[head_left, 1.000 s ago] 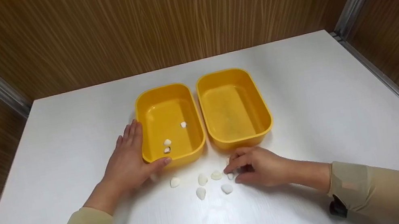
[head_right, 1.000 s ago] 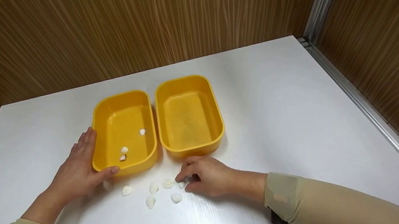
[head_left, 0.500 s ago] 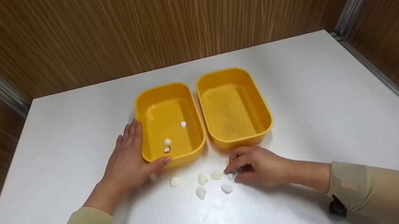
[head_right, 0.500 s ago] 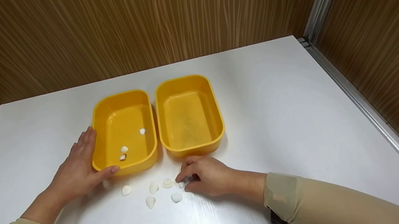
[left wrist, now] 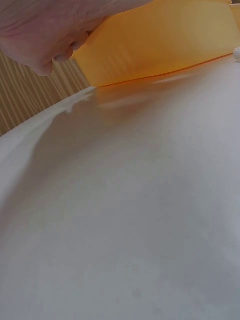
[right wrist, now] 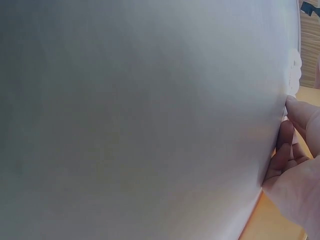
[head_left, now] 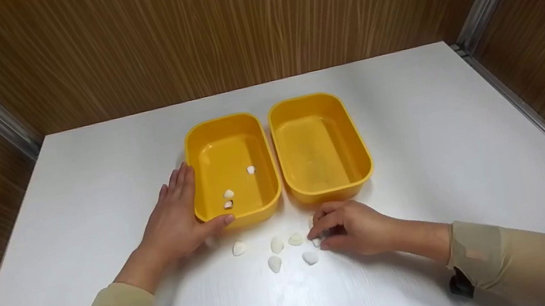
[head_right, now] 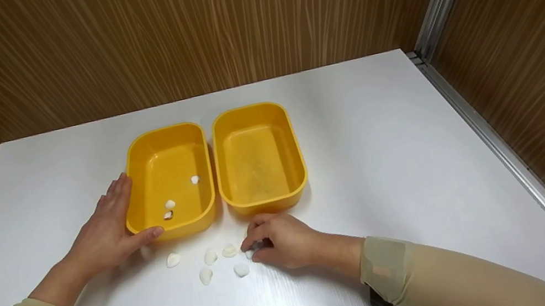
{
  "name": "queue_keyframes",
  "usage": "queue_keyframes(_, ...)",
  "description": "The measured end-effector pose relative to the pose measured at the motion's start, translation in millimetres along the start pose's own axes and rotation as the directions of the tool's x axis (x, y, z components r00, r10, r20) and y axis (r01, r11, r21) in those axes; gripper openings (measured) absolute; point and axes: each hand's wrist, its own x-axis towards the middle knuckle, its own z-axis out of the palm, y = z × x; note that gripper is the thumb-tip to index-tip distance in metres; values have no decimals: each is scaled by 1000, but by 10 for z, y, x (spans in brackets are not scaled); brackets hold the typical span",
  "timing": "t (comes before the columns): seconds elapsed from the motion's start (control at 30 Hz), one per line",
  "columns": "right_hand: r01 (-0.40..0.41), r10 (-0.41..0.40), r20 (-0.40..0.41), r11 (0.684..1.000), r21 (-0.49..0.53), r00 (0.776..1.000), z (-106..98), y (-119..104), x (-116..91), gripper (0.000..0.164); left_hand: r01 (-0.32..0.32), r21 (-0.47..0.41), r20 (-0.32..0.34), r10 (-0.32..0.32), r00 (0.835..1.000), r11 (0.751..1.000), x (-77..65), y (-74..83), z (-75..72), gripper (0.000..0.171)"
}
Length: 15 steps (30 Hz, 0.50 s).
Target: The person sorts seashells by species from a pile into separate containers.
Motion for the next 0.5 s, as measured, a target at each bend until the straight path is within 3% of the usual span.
queue_keyframes(0.27, 24, -24, -19, 1000, -2, 1000, 7, 3, -8, 12, -4, 2, -5, 4, 1000, 1000, 2, 0, 7, 130)
queue_keyframes(0.5, -10, 10, 4, 1000, -12, 1000, -1, -36, -3, 12, -1, 2, -9, 1, 1000, 1000, -4, 3, 9, 127)
